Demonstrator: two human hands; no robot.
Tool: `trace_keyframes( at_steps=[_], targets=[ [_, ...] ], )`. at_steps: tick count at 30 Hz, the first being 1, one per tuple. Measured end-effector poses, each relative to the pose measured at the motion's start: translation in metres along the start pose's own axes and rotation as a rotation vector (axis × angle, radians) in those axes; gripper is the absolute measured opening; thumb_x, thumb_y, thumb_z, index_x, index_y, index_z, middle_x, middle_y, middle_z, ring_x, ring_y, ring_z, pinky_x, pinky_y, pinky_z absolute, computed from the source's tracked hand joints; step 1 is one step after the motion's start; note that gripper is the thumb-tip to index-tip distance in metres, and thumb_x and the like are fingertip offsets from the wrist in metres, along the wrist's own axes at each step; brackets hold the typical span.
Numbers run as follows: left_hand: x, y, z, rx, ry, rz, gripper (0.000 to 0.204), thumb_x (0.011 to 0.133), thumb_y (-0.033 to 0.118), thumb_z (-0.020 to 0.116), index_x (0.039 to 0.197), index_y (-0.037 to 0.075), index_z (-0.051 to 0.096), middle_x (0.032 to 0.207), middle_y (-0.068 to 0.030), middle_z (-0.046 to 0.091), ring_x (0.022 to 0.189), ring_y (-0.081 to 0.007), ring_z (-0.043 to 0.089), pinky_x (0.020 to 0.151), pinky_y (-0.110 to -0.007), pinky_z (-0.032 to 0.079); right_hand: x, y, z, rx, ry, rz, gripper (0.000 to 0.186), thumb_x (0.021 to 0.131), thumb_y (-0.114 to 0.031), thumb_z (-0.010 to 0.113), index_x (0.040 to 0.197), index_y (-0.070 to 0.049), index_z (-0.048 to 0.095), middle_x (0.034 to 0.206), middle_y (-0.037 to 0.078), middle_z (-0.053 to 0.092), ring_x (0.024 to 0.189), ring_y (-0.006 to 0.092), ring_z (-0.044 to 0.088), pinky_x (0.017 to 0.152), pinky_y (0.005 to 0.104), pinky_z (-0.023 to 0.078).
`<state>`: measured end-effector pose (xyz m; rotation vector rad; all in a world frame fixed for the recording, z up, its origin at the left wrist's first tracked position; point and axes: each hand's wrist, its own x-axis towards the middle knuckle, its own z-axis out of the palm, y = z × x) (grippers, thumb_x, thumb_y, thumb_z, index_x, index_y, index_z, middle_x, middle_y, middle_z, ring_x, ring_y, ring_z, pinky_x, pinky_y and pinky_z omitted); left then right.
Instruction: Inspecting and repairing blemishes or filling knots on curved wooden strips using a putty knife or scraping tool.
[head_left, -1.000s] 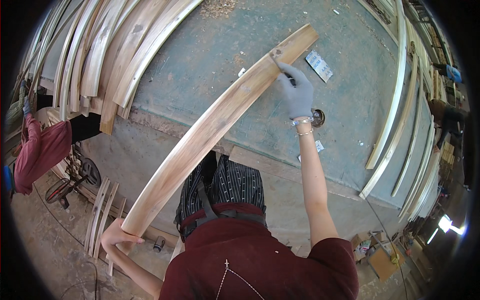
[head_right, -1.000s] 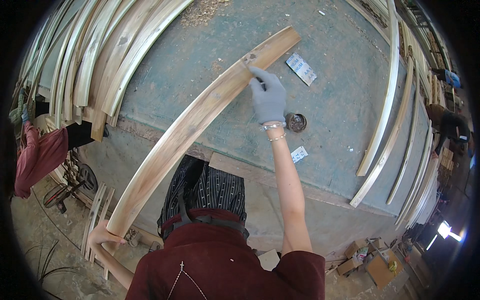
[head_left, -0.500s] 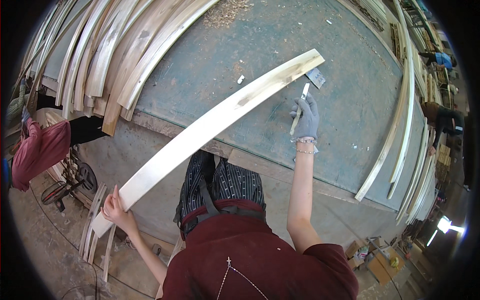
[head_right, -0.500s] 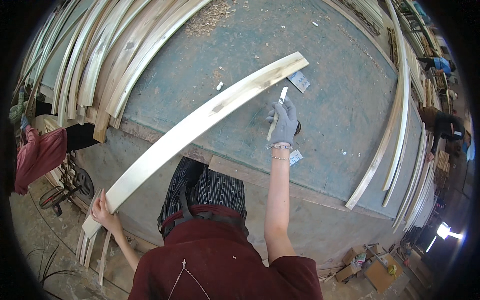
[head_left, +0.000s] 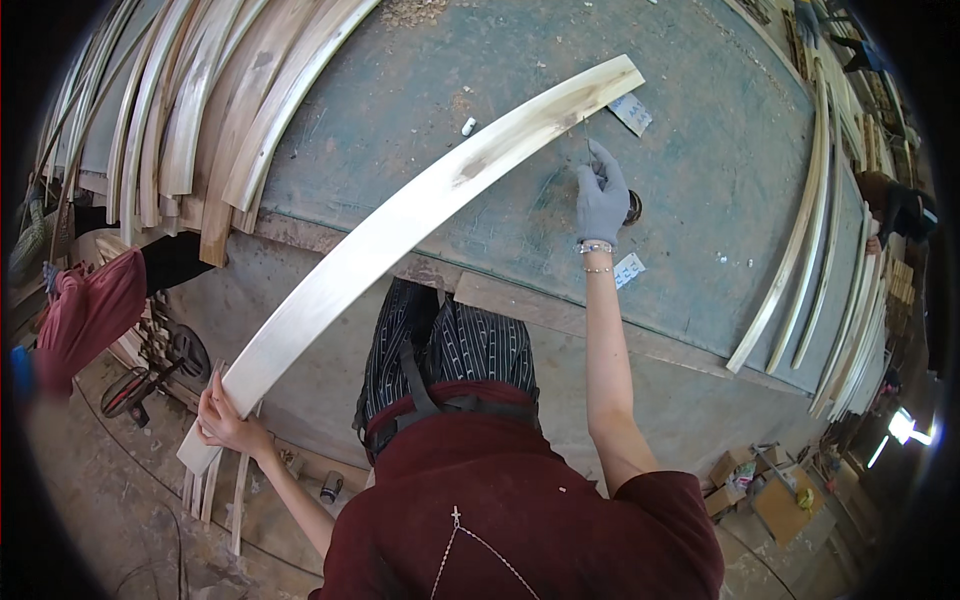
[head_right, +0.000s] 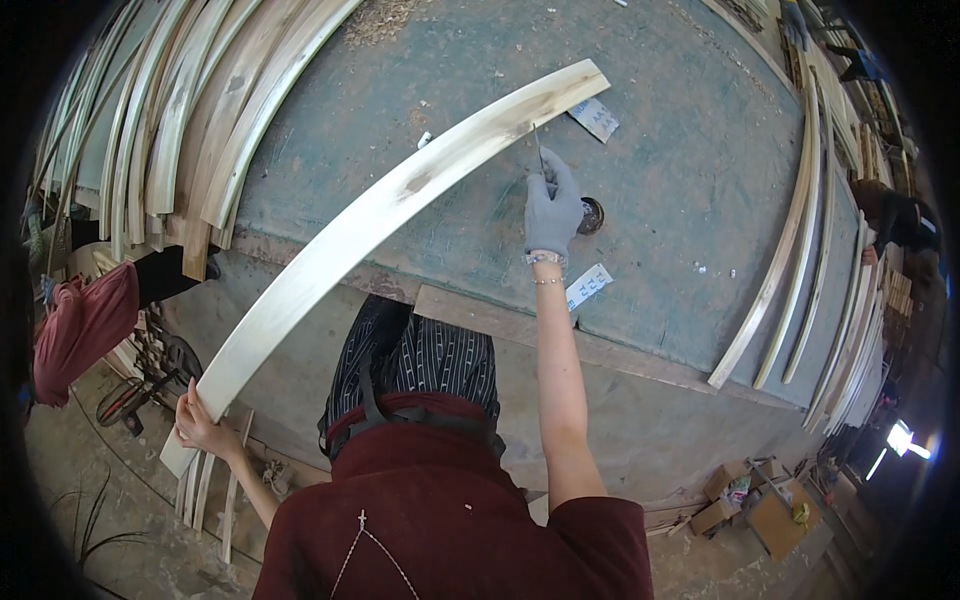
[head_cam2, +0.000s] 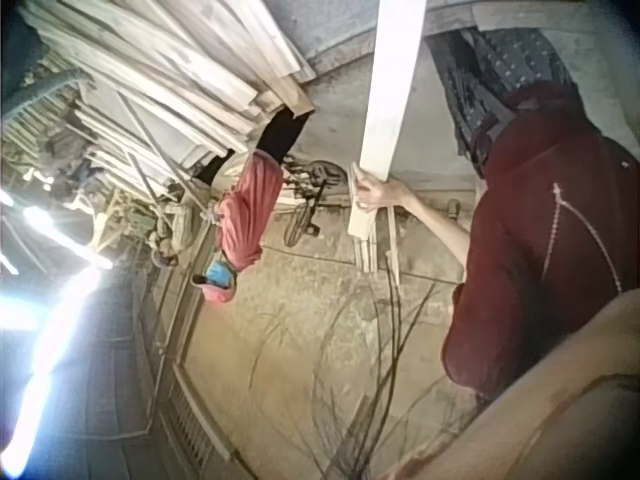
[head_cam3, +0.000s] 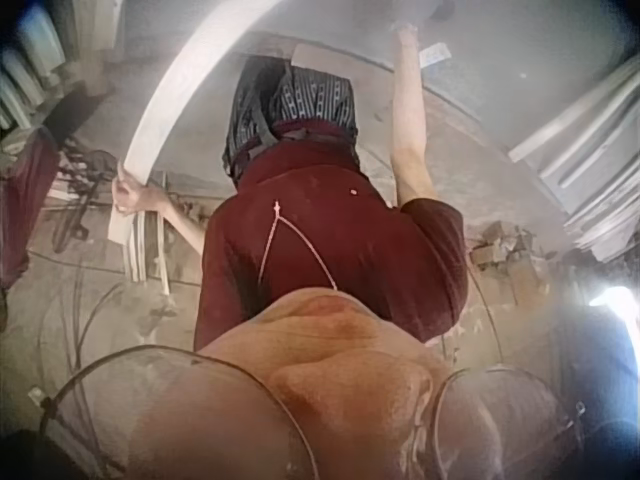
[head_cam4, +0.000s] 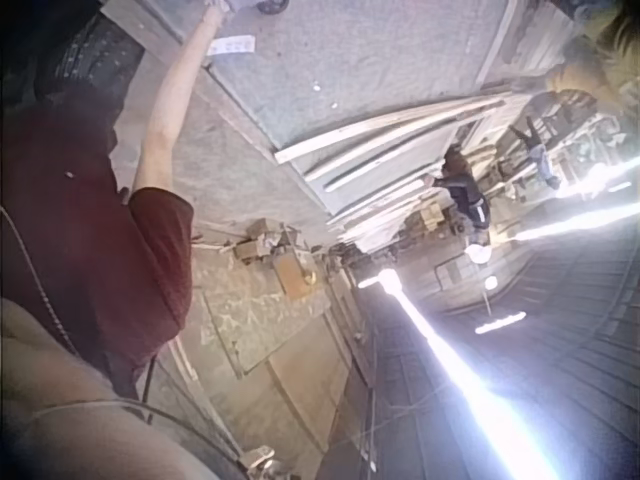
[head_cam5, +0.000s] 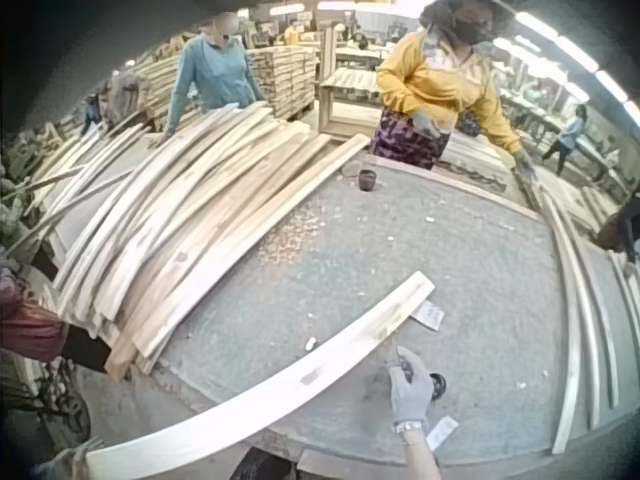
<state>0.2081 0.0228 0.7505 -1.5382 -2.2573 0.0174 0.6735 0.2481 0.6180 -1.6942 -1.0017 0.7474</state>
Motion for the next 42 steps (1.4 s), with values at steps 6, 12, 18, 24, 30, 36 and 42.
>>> trace_keyframes(
  at_steps=[6,12,18,24,30,36,42],
  targets=[
    [0.011,0.006,-0.010,0.012,0.002,-0.017,0.056,0.061,-0.003,0.062,0.113,0.020,0.059,0.099,0.0004,0.053,0.097,-0.0176,0.050,0.095,-0.042,0.023,-0.006,-0.008,0.003,0.140,0.031,0.183,0.031,0.082,-0.010,0.054,0.111,-0.002,0.057,0.079,0.003,0.060,0.060,0.0053,0.050,0.053,0.0184,0.041],
    [0.043,-0.020,-0.024,-0.608,-1.298,-0.227,0.040,0.067,0.010,0.073,0.105,0.005,0.060,0.090,-0.0045,0.063,0.082,-0.0144,0.058,0.073,-0.028,0.046,-0.013,-0.019,0.005,0.417,-0.065,0.444,0.024,0.090,-0.020,0.049,0.107,-0.006,0.058,0.066,0.000,0.055,0.046,0.0019,0.042,0.037,0.0164,0.036],
    [0.010,-0.037,-0.004,-0.916,-1.859,-0.471,0.042,0.061,0.019,0.082,0.092,0.000,0.063,0.081,-0.0018,0.063,0.070,-0.0090,0.058,0.066,-0.025,0.047,0.001,-0.006,0.013,0.210,-0.172,0.213,0.029,0.092,-0.022,0.045,0.116,-0.009,0.054,0.060,0.000,0.053,0.044,0.0031,0.042,0.039,0.0169,0.035],
    [0.011,-0.022,-0.001,-0.793,-1.977,-0.480,0.039,0.060,0.024,0.082,0.086,0.000,0.065,0.076,-0.0046,0.066,0.072,-0.0108,0.061,0.070,-0.025,0.047,0.020,-0.013,0.033,-0.449,-0.036,-0.287,0.038,0.085,-0.015,0.052,0.123,-0.020,0.052,0.076,0.004,0.054,0.061,0.0134,0.050,0.060,0.0262,0.043],
    [0.018,-0.025,0.006,-0.731,-2.026,-0.533,0.040,0.059,0.023,0.083,0.086,0.000,0.065,0.076,-0.0048,0.066,0.071,-0.0107,0.061,0.068,-0.024,0.047,0.031,-0.026,0.041,-0.529,-0.028,-0.273,0.033,0.081,-0.010,0.057,0.111,-0.021,0.062,0.070,0.004,0.052,0.063,0.0124,0.050,0.059,0.0238,0.041],
    [0.018,-0.031,0.016,-0.672,-2.051,-0.558,0.041,0.055,0.025,0.085,0.082,0.001,0.066,0.073,-0.0044,0.066,0.067,-0.0103,0.061,0.064,-0.024,0.047,0.044,-0.020,0.048,-0.589,-0.051,-0.405,0.033,0.077,-0.012,0.060,0.107,-0.024,0.063,0.072,0.003,0.050,0.060,0.0168,0.051,0.053,0.0281,0.043],
    [0.021,-0.031,0.014,-0.700,-2.072,-0.550,0.041,0.056,0.024,0.085,0.082,0.000,0.066,0.073,-0.0043,0.066,0.068,-0.0095,0.061,0.064,-0.023,0.048,0.039,-0.029,0.047,-0.879,0.008,-0.463,0.036,0.076,-0.012,0.060,0.108,-0.028,0.062,0.074,0.001,0.051,0.063,0.0160,0.053,0.053,0.0296,0.044]
  ],
)
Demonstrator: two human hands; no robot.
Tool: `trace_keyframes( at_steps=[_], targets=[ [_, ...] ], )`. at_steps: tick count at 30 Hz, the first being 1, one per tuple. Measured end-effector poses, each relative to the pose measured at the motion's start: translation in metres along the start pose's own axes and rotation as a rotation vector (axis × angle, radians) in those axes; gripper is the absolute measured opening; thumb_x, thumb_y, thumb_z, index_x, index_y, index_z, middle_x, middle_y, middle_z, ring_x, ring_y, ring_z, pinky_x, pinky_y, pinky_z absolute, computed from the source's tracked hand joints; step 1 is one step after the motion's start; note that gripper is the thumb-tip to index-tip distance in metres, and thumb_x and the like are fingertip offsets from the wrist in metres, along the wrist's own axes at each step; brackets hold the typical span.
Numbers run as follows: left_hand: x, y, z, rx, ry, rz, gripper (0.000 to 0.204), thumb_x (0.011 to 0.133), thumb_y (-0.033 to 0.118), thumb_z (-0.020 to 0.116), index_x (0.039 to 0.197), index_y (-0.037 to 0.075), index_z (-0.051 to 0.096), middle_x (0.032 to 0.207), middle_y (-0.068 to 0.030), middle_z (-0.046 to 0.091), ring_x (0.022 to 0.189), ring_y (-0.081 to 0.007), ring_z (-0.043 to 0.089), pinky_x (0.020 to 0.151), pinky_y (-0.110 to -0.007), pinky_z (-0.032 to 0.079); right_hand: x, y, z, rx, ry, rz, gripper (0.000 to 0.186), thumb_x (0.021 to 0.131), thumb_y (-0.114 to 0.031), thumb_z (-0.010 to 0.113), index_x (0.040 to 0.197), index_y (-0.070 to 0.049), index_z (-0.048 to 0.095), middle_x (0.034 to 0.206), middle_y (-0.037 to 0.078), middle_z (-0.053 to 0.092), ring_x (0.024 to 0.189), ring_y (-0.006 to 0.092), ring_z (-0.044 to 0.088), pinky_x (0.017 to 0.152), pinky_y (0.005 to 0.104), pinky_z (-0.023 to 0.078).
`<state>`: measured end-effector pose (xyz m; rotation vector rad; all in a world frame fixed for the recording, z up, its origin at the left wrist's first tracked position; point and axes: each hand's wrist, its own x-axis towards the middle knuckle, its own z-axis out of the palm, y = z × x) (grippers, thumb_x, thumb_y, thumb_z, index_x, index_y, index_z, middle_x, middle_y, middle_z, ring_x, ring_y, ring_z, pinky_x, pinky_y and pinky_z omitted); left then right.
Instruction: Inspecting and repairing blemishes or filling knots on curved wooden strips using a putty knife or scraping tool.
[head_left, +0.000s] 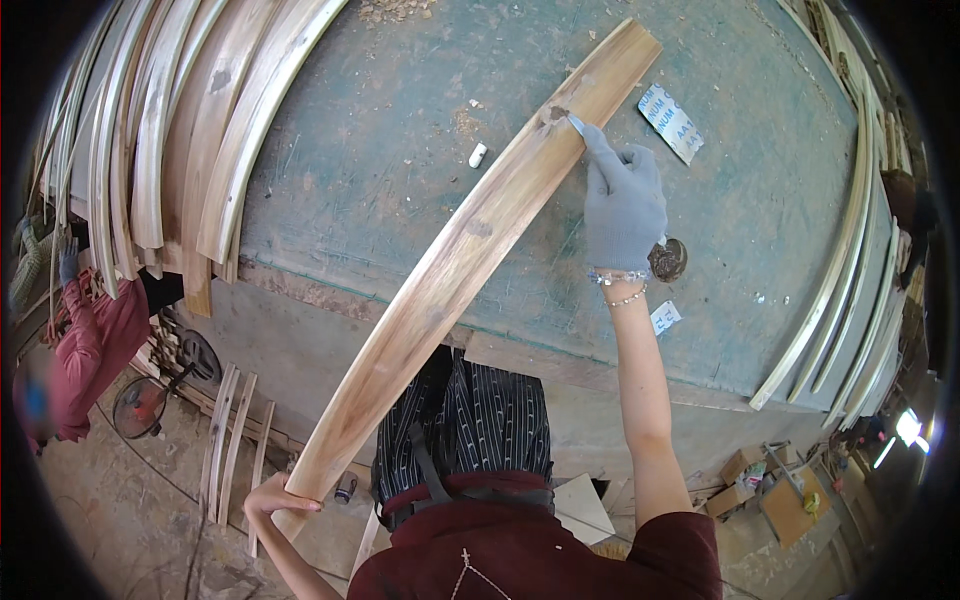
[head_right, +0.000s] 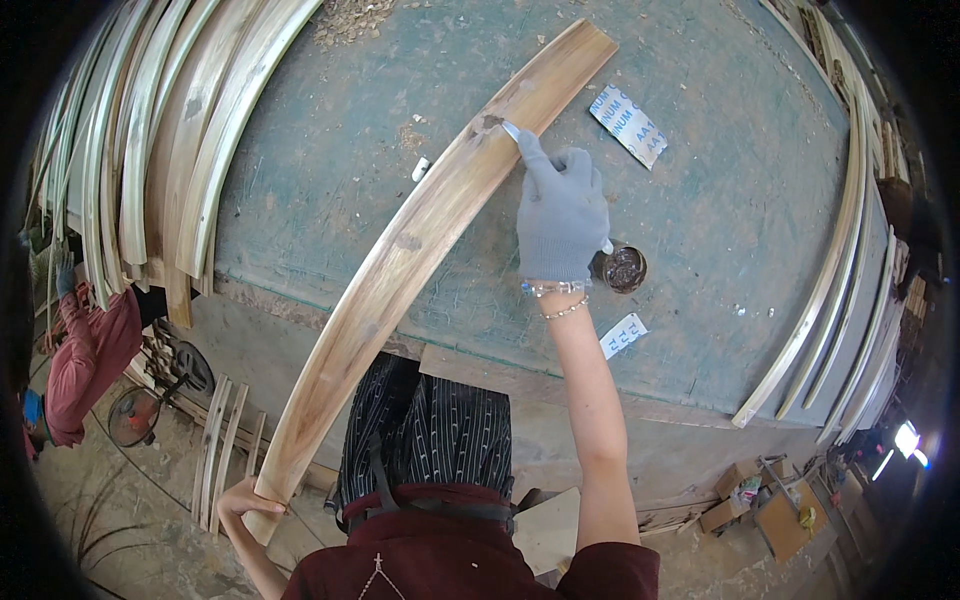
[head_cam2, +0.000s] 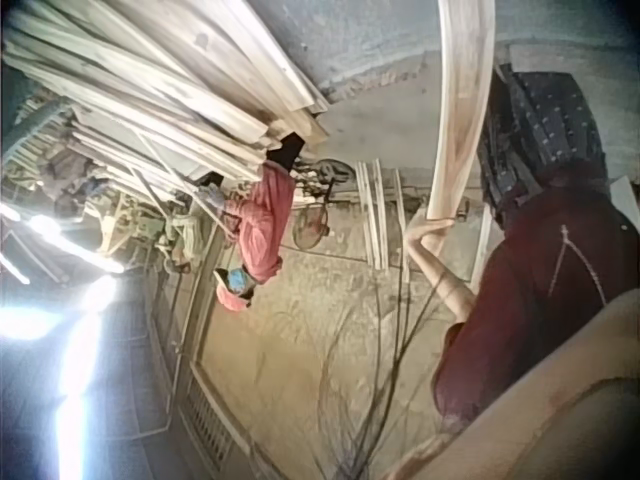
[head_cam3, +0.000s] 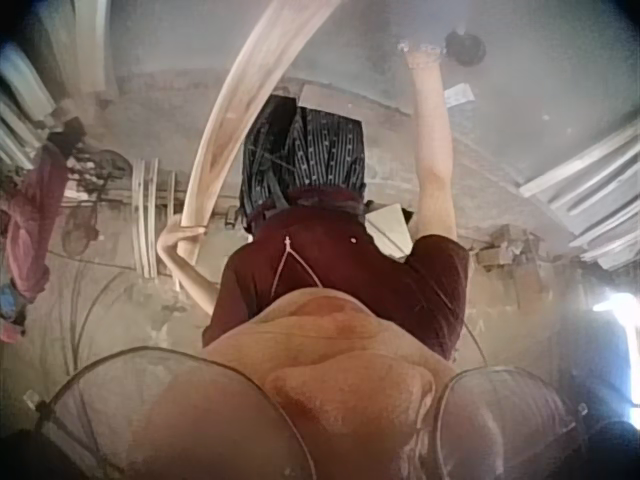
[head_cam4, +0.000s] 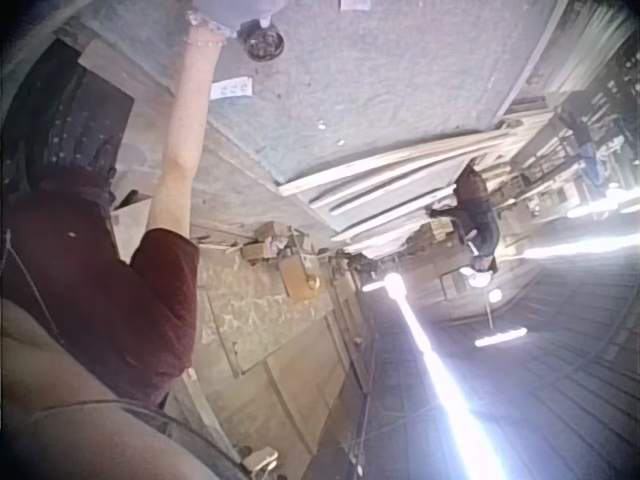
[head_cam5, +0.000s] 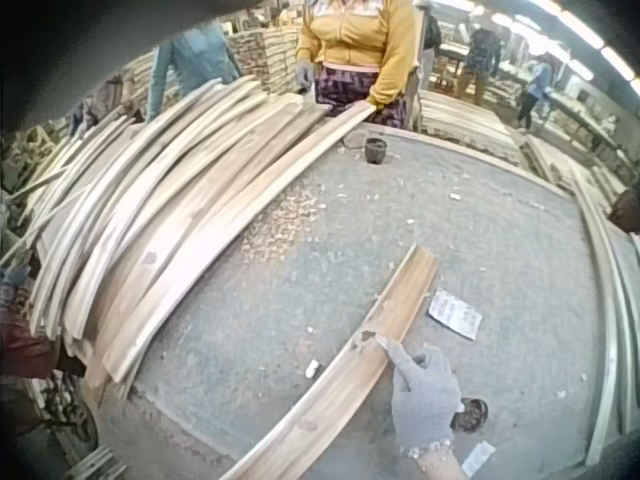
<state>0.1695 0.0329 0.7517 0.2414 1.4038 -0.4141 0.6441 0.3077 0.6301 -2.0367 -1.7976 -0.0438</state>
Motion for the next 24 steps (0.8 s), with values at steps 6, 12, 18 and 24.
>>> trace_keyframes(
  at_steps=[6,12,18,24],
  targets=[
    [-0.006,0.014,0.005,0.008,0.003,-0.008,0.039,0.057,0.022,0.084,0.083,0.000,0.065,0.075,-0.0049,0.065,0.069,-0.0098,0.061,0.064,-0.023,0.049,-0.001,0.002,0.000,0.059,0.012,0.078,0.036,0.076,-0.012,0.061,0.108,-0.030,0.062,0.075,0.000,0.051,0.062,0.0154,0.053,0.052,0.0286,0.045],
    [-0.001,0.010,0.001,-0.023,-0.021,-0.039,0.038,0.057,0.021,0.084,0.083,-0.001,0.065,0.076,-0.0050,0.066,0.069,-0.0098,0.061,0.064,-0.023,0.049,0.000,-0.010,0.000,0.050,-0.014,0.027,0.035,0.077,-0.011,0.059,0.107,-0.030,0.062,0.073,-0.001,0.051,0.061,0.0139,0.052,0.050,0.0273,0.045],
    [0.001,0.005,-0.002,-0.045,-0.034,-0.037,0.040,0.055,0.021,0.085,0.082,-0.001,0.065,0.073,-0.0050,0.065,0.067,-0.0105,0.061,0.064,-0.024,0.049,-0.002,-0.010,-0.003,0.065,-0.038,-0.012,0.036,0.077,-0.011,0.059,0.106,-0.031,0.062,0.072,-0.002,0.050,0.060,0.0133,0.052,0.048,0.0265,0.045],
    [0.006,-0.004,-0.006,-0.015,-0.032,-0.036,0.038,0.056,0.020,0.085,0.081,-0.001,0.066,0.073,-0.0053,0.066,0.067,-0.0108,0.062,0.064,-0.024,0.049,-0.002,-0.010,0.000,0.012,-0.030,-0.035,0.035,0.077,-0.011,0.059,0.106,-0.030,0.062,0.072,-0.001,0.050,0.060,0.0134,0.052,0.049,0.0265,0.045]
  ],
)
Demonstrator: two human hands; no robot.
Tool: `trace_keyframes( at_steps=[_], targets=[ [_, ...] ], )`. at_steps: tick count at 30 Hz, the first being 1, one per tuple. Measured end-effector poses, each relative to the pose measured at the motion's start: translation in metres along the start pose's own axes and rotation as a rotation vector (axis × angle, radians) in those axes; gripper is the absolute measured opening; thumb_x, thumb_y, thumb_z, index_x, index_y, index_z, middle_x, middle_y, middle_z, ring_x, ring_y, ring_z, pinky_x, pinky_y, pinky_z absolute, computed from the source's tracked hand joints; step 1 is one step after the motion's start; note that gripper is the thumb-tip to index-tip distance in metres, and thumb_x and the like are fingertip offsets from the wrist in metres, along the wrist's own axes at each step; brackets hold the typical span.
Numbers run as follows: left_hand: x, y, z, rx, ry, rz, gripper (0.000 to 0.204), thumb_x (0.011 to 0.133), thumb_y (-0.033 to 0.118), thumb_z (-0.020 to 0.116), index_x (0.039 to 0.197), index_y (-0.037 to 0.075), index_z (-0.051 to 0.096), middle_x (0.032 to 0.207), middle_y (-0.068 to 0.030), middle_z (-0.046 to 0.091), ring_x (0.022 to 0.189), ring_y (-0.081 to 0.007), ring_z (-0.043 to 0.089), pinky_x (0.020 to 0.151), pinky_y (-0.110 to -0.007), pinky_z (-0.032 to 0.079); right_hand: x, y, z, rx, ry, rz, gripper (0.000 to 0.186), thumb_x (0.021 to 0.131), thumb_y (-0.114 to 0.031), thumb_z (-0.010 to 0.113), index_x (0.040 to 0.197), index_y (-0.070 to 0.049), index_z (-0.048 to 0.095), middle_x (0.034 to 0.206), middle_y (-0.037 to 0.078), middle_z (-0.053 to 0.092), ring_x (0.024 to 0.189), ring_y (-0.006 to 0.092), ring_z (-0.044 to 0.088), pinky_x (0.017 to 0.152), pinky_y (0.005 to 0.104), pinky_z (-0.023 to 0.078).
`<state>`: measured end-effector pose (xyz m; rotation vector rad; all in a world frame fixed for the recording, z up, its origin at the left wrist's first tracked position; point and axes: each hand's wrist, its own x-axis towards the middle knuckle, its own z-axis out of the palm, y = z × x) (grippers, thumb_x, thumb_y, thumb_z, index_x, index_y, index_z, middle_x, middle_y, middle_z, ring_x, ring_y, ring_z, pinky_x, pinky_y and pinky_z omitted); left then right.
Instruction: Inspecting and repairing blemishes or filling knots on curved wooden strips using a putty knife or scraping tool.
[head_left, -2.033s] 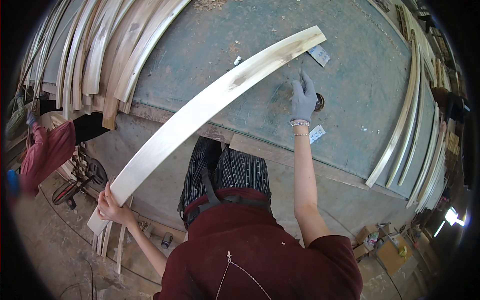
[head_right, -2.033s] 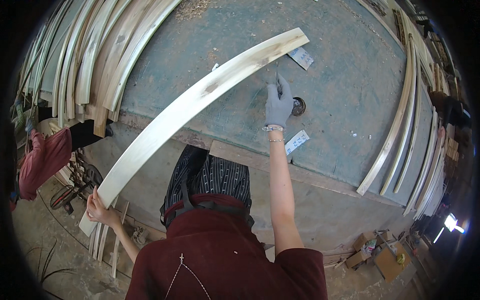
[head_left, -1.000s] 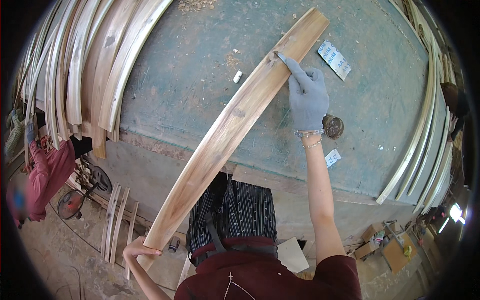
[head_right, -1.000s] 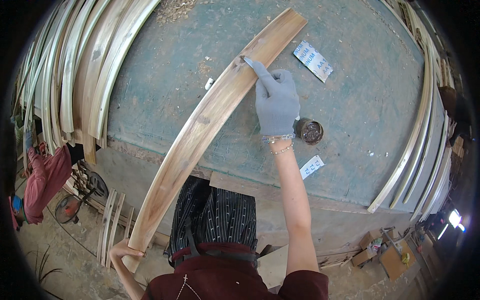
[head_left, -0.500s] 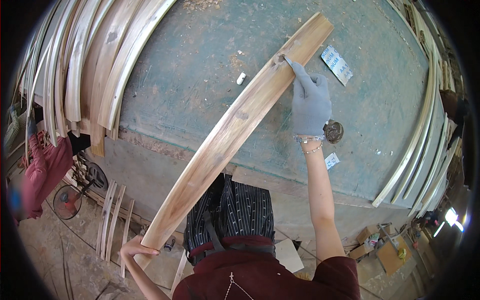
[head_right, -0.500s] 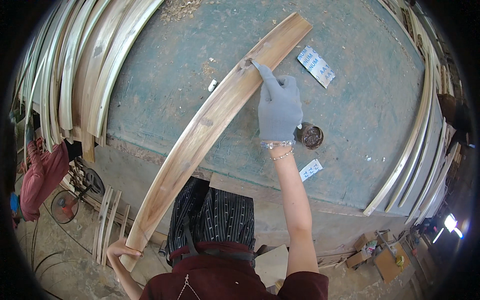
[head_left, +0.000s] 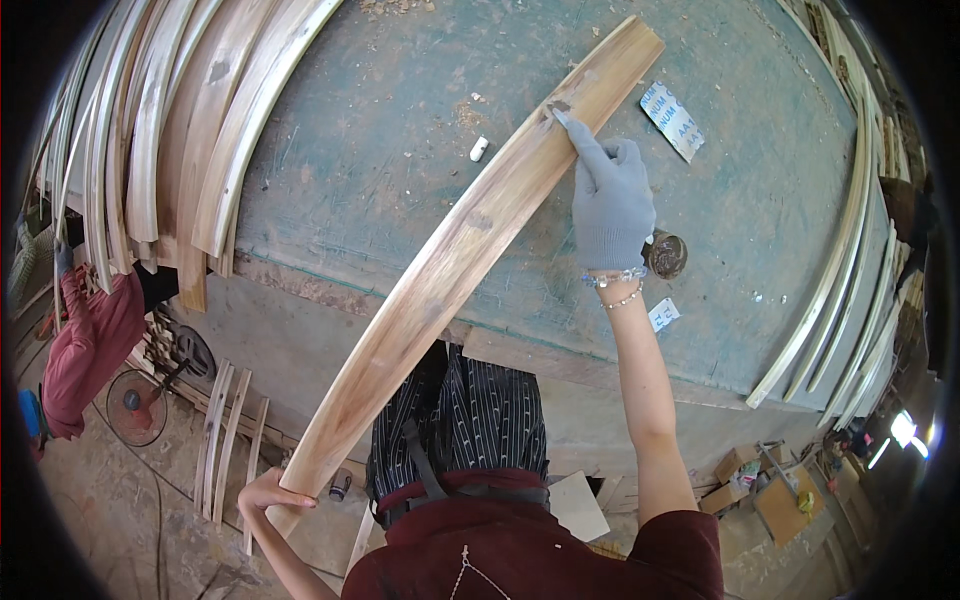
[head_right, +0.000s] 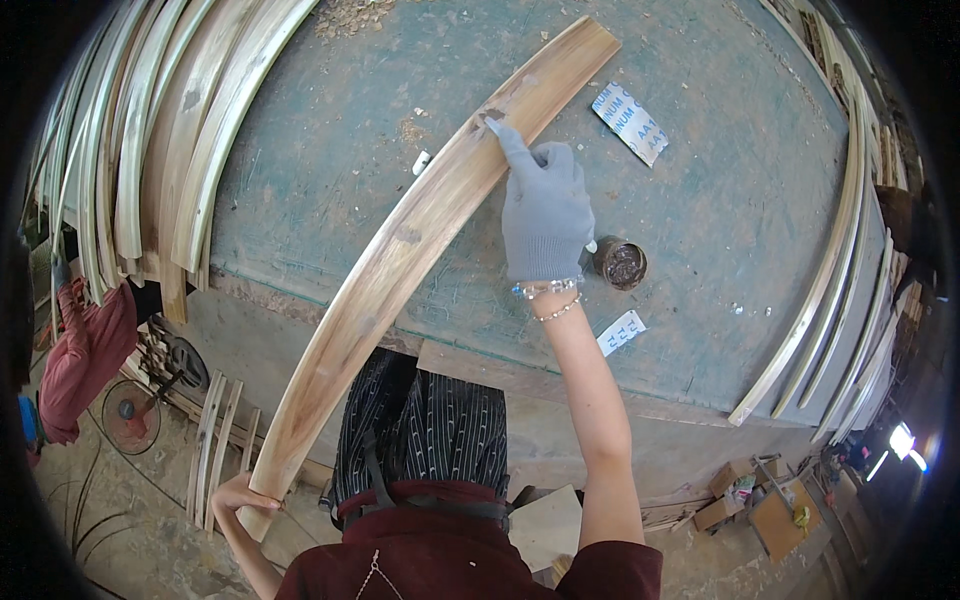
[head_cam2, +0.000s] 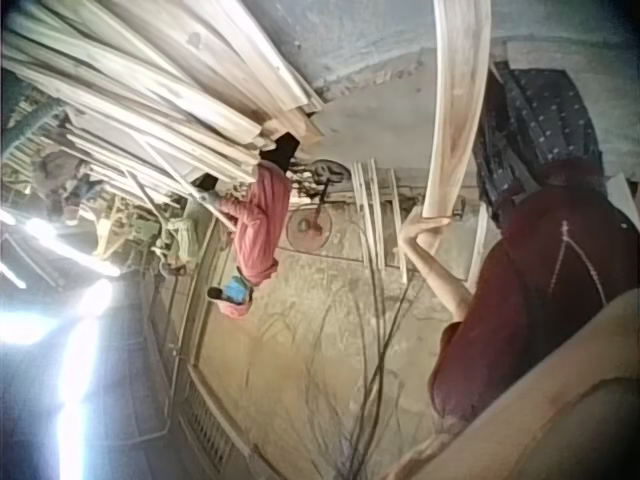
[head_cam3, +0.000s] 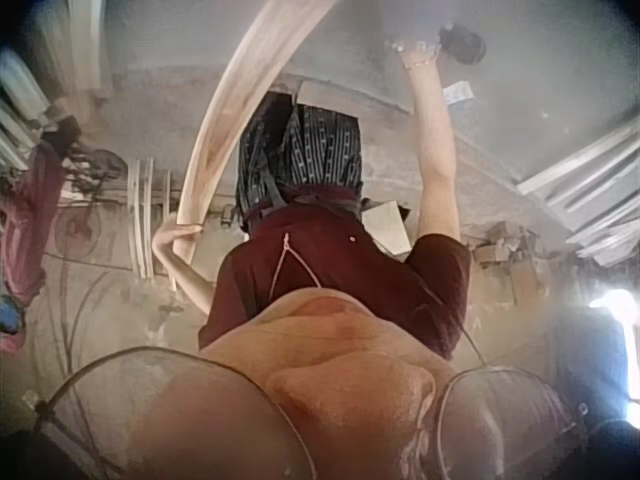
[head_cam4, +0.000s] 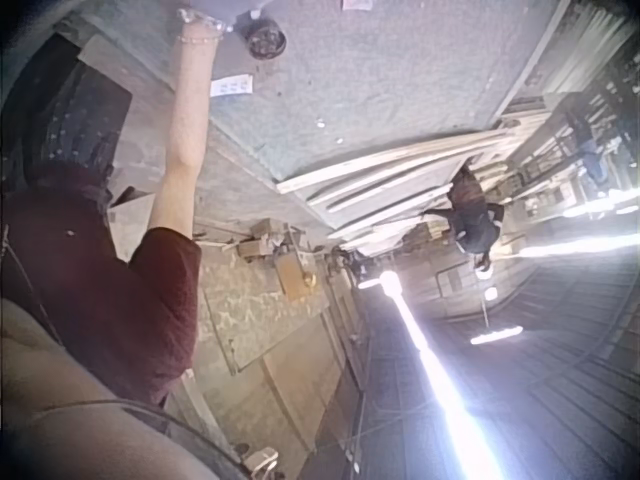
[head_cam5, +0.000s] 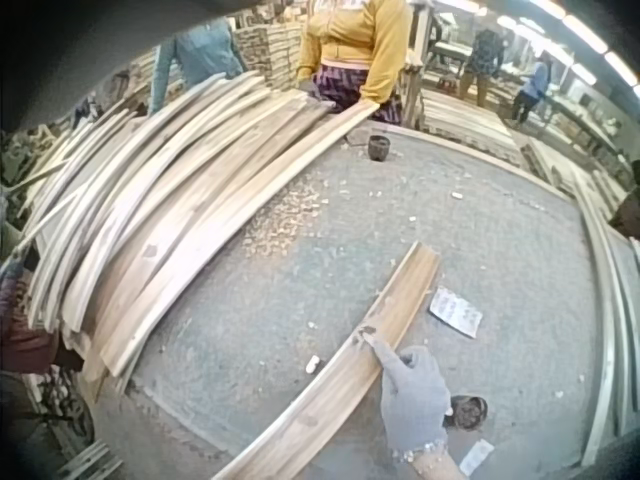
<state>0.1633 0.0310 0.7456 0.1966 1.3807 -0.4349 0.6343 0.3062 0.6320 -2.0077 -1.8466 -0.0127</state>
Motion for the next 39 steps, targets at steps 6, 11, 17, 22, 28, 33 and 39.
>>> trace_keyframes(
  at_steps=[6,11,17,22,28,33,39],
  targets=[
    [0.000,0.004,0.002,-0.019,-0.015,0.017,0.037,0.056,0.020,0.084,0.080,0.000,0.066,0.073,-0.0055,0.066,0.067,-0.0111,0.062,0.063,-0.024,0.049,0.000,0.006,-0.005,0.151,-0.035,0.016,0.037,0.076,-0.010,0.059,0.109,-0.027,0.061,0.074,0.000,0.050,0.062,0.0150,0.052,0.050,0.0283,0.045],
    [0.003,-0.001,0.000,0.024,-0.002,0.021,0.040,0.055,0.022,0.085,0.082,0.000,0.066,0.073,-0.0054,0.066,0.067,-0.0111,0.062,0.063,-0.024,0.048,0.001,0.014,0.007,0.110,0.005,-0.013,0.039,0.075,-0.009,0.059,0.110,-0.027,0.060,0.074,0.000,0.049,0.063,0.0161,0.052,0.052,0.0298,0.046],
    [0.003,-0.001,0.004,0.057,0.017,0.010,0.040,0.055,0.023,0.085,0.082,0.000,0.066,0.074,-0.0047,0.066,0.069,-0.0102,0.061,0.065,-0.024,0.047,-0.005,0.005,-0.013,-0.203,-0.061,0.003,0.041,0.075,-0.010,0.059,0.111,-0.030,0.059,0.075,0.000,0.049,0.064,0.0165,0.053,0.051,0.0303,0.045],
    [0.004,0.003,0.005,0.022,-0.039,0.018,0.043,0.056,0.021,0.085,0.086,-0.001,0.064,0.076,-0.0053,0.065,0.070,-0.0101,0.060,0.065,-0.023,0.047,0.001,0.006,-0.018,0.007,-0.062,0.123,0.033,0.081,-0.013,0.057,0.109,-0.031,0.062,0.073,0.002,0.051,0.060,0.0169,0.052,0.053,0.0291,0.044],
    [-0.003,0.021,0.011,0.051,-0.016,0.004,0.044,0.057,0.019,0.084,0.089,-0.002,0.063,0.077,-0.0066,0.066,0.070,-0.0111,0.061,0.065,-0.024,0.048,0.000,-0.001,-0.002,-0.005,-0.034,0.032,0.036,0.078,-0.012,0.058,0.109,-0.029,0.060,0.073,-0.001,0.050,0.062,0.0152,0.053,0.051,0.0278,0.046],
    [-0.003,0.018,0.009,0.039,-0.006,-0.036,0.045,0.054,0.019,0.084,0.089,-0.002,0.065,0.081,-0.0083,0.066,0.076,-0.0155,0.061,0.071,-0.028,0.046,-0.004,0.001,-0.005,0.034,-0.024,-0.025,0.038,0.076,-0.010,0.060,0.109,-0.029,0.060,0.074,-0.002,0.051,0.063,0.0135,0.053,0.052,0.0267,0.045],
    [0.004,0.001,0.003,0.043,-0.004,0.005,0.041,0.055,0.019,0.084,0.086,0.000,0.064,0.076,-0.0056,0.065,0.069,-0.0105,0.061,0.066,-0.023,0.048,-0.003,0.012,0.000,0.112,0.056,-0.052,0.041,0.072,-0.008,0.062,0.107,-0.029,0.062,0.076,-0.001,0.052,0.066,0.0139,0.052,0.054,0.0269,0.045]
  ],
)
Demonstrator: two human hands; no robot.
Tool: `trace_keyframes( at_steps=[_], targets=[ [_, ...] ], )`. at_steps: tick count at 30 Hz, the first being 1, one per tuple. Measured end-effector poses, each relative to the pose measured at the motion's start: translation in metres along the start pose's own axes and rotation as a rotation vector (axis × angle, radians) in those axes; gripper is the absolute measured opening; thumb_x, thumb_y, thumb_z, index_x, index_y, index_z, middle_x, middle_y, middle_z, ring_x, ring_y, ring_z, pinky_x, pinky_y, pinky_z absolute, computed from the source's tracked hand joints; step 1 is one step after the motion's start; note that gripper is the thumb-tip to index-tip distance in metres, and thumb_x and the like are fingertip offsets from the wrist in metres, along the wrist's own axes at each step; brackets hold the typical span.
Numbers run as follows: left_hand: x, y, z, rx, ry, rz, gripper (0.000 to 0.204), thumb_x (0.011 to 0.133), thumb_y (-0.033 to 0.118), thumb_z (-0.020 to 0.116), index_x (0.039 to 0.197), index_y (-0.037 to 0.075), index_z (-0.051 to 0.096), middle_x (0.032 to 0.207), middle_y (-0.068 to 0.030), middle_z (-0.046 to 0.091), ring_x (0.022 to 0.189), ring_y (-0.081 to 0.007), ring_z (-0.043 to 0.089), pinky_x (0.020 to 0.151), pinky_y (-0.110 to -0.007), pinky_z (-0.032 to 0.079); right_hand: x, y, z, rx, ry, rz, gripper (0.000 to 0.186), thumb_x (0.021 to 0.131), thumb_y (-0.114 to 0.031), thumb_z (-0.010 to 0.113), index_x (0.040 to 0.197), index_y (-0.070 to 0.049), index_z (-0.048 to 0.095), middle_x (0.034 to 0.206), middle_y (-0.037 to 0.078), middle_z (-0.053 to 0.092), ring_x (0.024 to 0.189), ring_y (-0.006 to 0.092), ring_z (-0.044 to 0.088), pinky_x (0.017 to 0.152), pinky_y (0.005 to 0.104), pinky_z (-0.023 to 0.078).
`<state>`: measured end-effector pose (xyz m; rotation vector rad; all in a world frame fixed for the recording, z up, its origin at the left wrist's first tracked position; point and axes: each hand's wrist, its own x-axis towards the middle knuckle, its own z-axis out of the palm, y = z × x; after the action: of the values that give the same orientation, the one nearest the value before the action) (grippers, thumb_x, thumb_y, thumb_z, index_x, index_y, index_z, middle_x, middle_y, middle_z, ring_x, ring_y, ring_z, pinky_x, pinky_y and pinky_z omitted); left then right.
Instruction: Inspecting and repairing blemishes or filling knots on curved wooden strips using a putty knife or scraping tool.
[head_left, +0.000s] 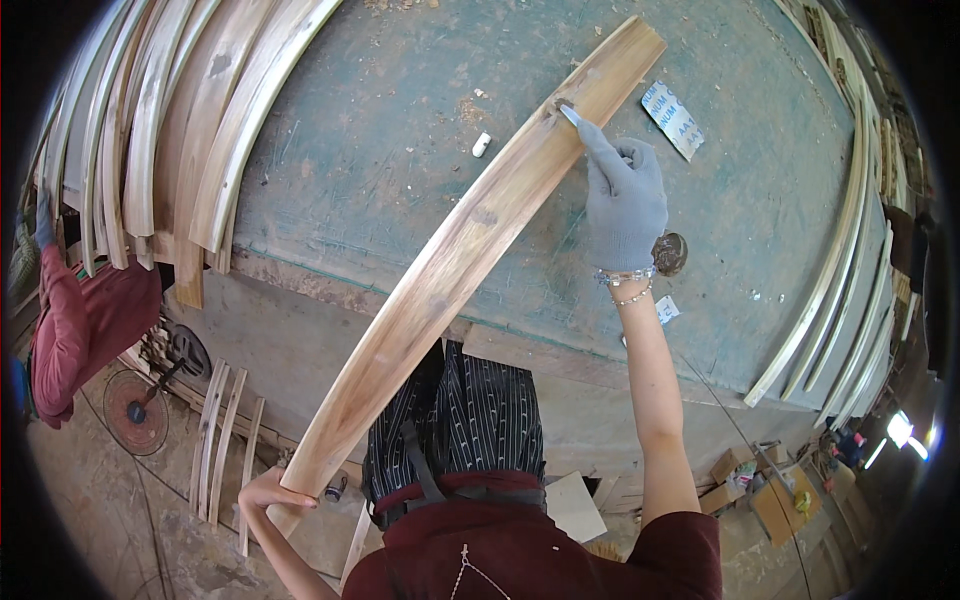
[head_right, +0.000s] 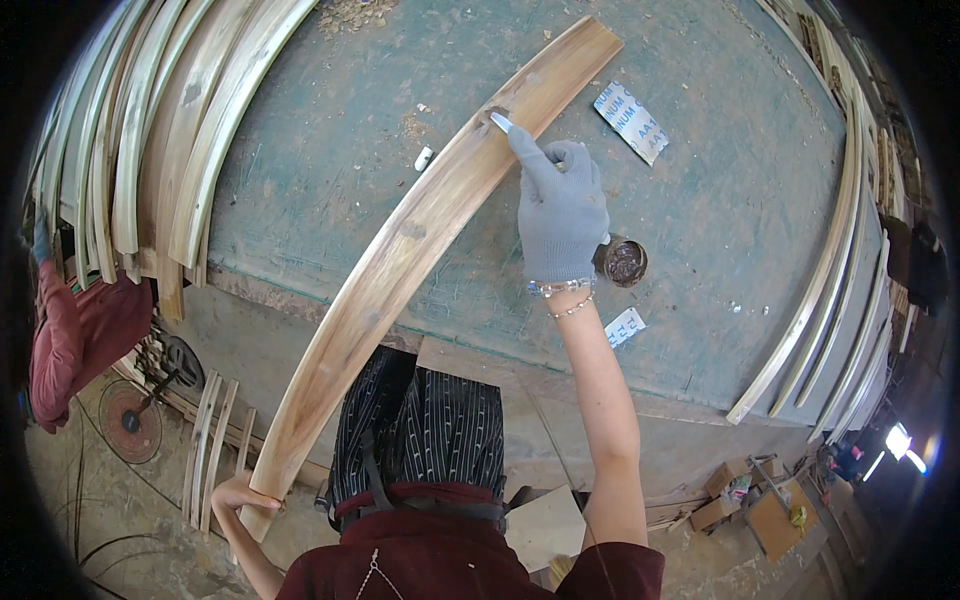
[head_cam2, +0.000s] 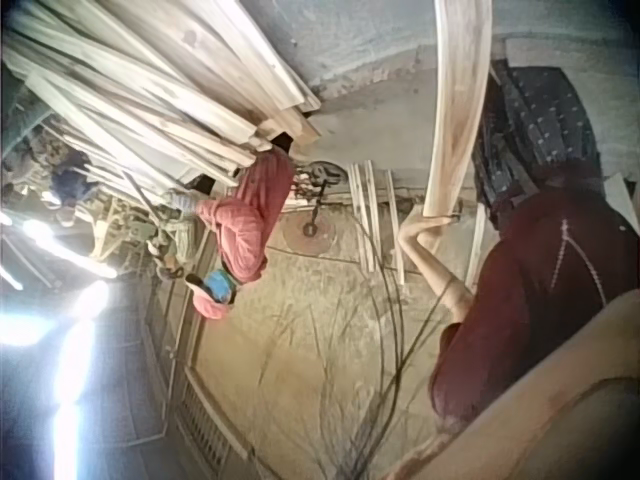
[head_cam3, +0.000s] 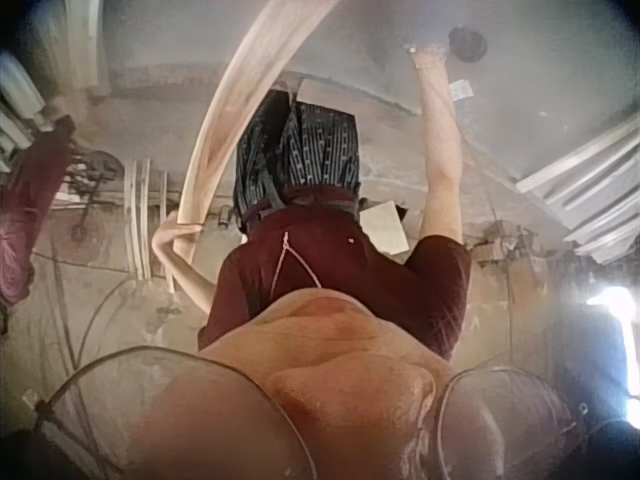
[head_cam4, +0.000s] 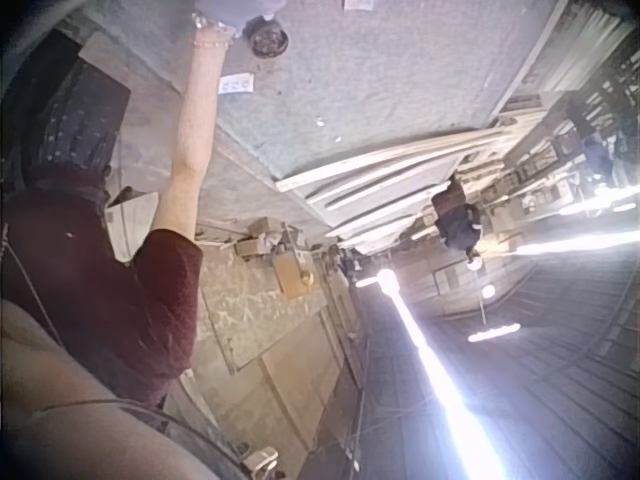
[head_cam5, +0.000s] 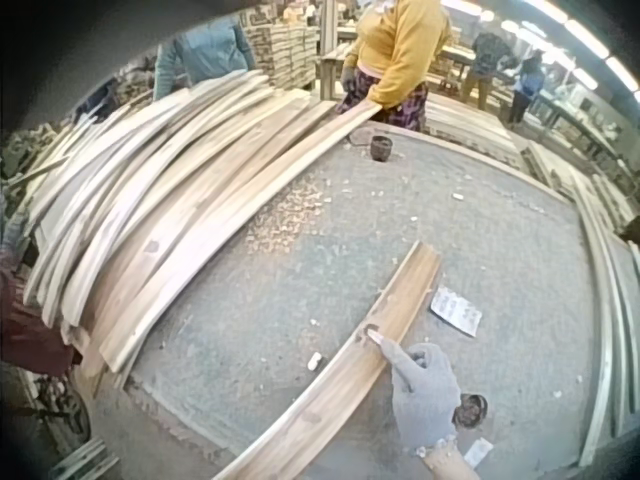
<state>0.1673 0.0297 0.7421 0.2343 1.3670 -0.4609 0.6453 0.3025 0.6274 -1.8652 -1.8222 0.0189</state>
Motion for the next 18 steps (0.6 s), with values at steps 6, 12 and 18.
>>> trace_keyframes(
  at_steps=[6,12,18],
  targets=[
    [0.003,0.001,-0.002,0.007,-0.048,-0.017,0.044,0.058,0.016,0.083,0.092,-0.003,0.062,0.080,-0.0092,0.066,0.077,-0.0156,0.063,0.072,-0.028,0.048,0.008,0.028,0.013,0.043,0.018,-0.066,0.042,0.071,-0.006,0.063,0.106,-0.029,0.064,0.077,-0.001,0.053,0.068,0.0146,0.052,0.057,0.0272,0.045],
    [0.006,-0.011,-0.005,0.039,-0.007,0.028,0.041,0.055,0.024,0.085,0.082,0.001,0.066,0.076,-0.0044,0.065,0.069,-0.0103,0.060,0.066,-0.024,0.047,0.016,0.023,0.007,0.064,-0.029,-0.046,0.042,0.071,-0.005,0.063,0.105,-0.029,0.064,0.078,0.000,0.053,0.069,0.0156,0.053,0.059,0.0277,0.046],
    [0.004,-0.002,-0.002,0.030,0.003,0.050,0.044,0.055,0.025,0.085,0.085,0.001,0.065,0.076,-0.0038,0.065,0.070,-0.0093,0.059,0.067,-0.024,0.047,0.017,0.026,0.011,0.044,-0.086,-0.085,0.040,0.074,-0.004,0.061,0.106,-0.027,0.064,0.079,0.001,0.054,0.070,0.0149,0.054,0.061,0.0272,0.046]
  ],
)
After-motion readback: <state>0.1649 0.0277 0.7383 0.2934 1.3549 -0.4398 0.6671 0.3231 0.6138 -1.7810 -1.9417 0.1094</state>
